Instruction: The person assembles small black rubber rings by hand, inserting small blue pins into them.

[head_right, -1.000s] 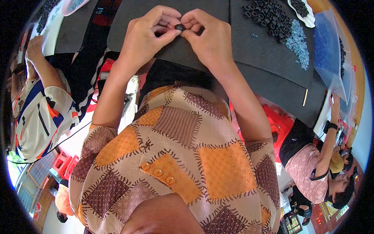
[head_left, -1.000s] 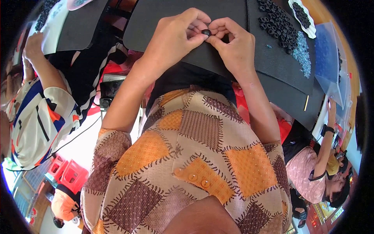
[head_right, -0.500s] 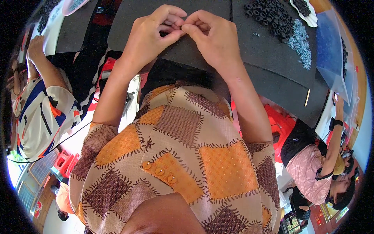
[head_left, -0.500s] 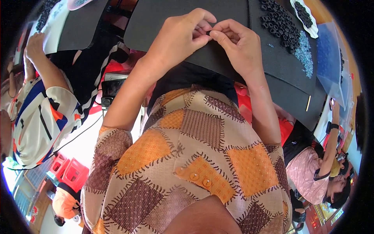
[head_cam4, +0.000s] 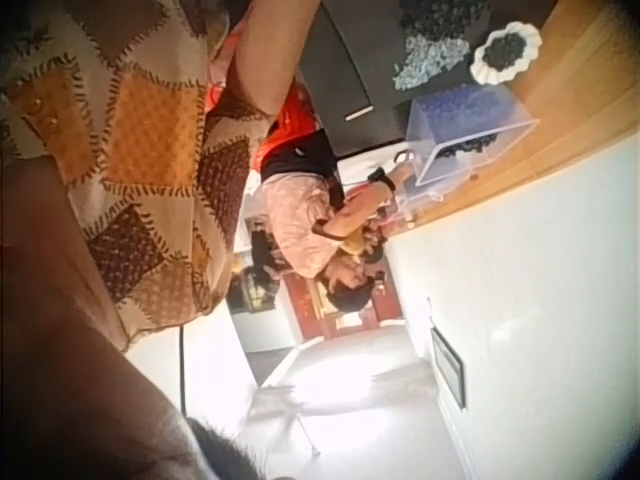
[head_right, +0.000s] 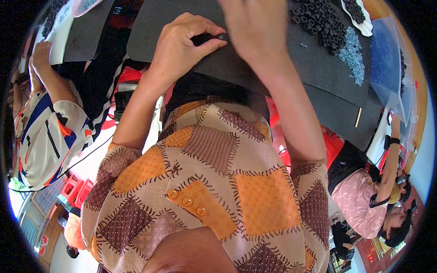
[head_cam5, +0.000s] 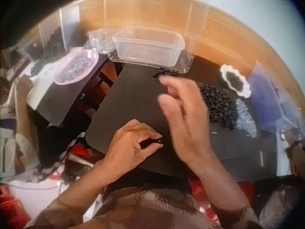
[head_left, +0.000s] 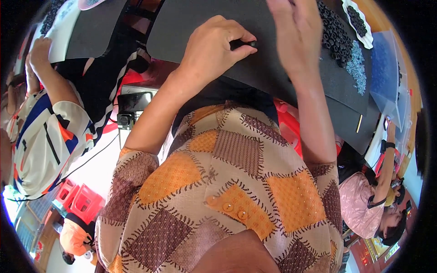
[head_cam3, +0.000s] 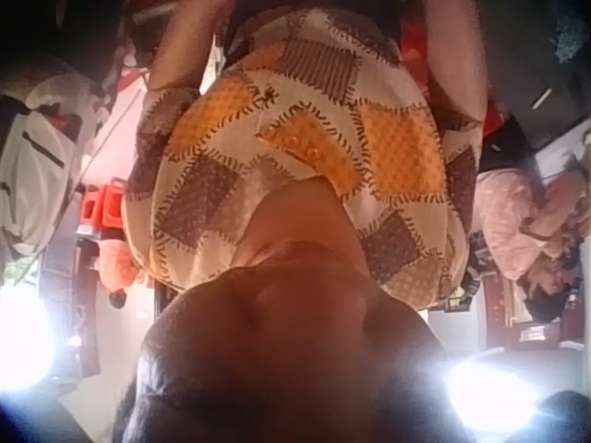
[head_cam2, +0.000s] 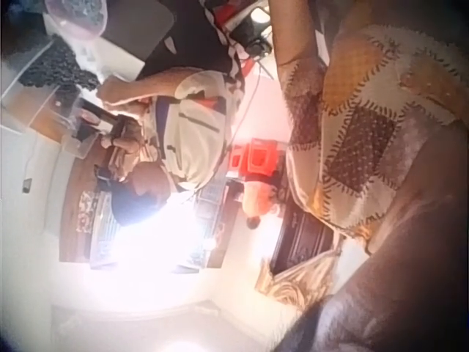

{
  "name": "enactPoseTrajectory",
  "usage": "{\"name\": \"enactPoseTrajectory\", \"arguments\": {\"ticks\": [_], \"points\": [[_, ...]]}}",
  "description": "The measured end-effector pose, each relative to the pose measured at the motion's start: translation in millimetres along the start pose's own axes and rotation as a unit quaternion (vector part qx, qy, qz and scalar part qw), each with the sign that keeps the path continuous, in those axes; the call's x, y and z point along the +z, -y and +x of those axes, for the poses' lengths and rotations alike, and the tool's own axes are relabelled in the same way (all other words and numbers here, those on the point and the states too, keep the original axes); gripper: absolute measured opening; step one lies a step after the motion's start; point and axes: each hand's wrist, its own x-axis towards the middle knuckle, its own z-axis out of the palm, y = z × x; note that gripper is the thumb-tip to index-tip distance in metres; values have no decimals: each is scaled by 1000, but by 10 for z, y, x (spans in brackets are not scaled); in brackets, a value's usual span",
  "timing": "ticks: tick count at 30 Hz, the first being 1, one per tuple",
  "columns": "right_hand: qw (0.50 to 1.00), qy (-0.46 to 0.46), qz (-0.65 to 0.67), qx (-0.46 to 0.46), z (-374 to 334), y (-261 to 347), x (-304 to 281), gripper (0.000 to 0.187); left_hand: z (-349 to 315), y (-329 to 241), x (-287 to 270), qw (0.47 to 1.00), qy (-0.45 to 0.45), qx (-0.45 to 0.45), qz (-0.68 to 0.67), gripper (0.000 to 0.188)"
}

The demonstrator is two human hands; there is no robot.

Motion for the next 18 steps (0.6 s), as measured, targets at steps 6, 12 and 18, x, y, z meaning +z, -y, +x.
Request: {"name": "enactPoseTrajectory", "arguments": {"ticks": [6, 12, 18], "points": [[980, -41, 1, -195, 202, -125, 417, 61, 7, -11, 1, 1000, -12, -19, 14, 19], [991, 90, 62, -78, 34, -240, 562, 66, -16, 11, 40, 996, 25, -86, 15, 18], [980, -7, 86, -181, 250, -197, 355, 65, -6, 54, 26, 1000, -16, -6, 14, 18]]}}
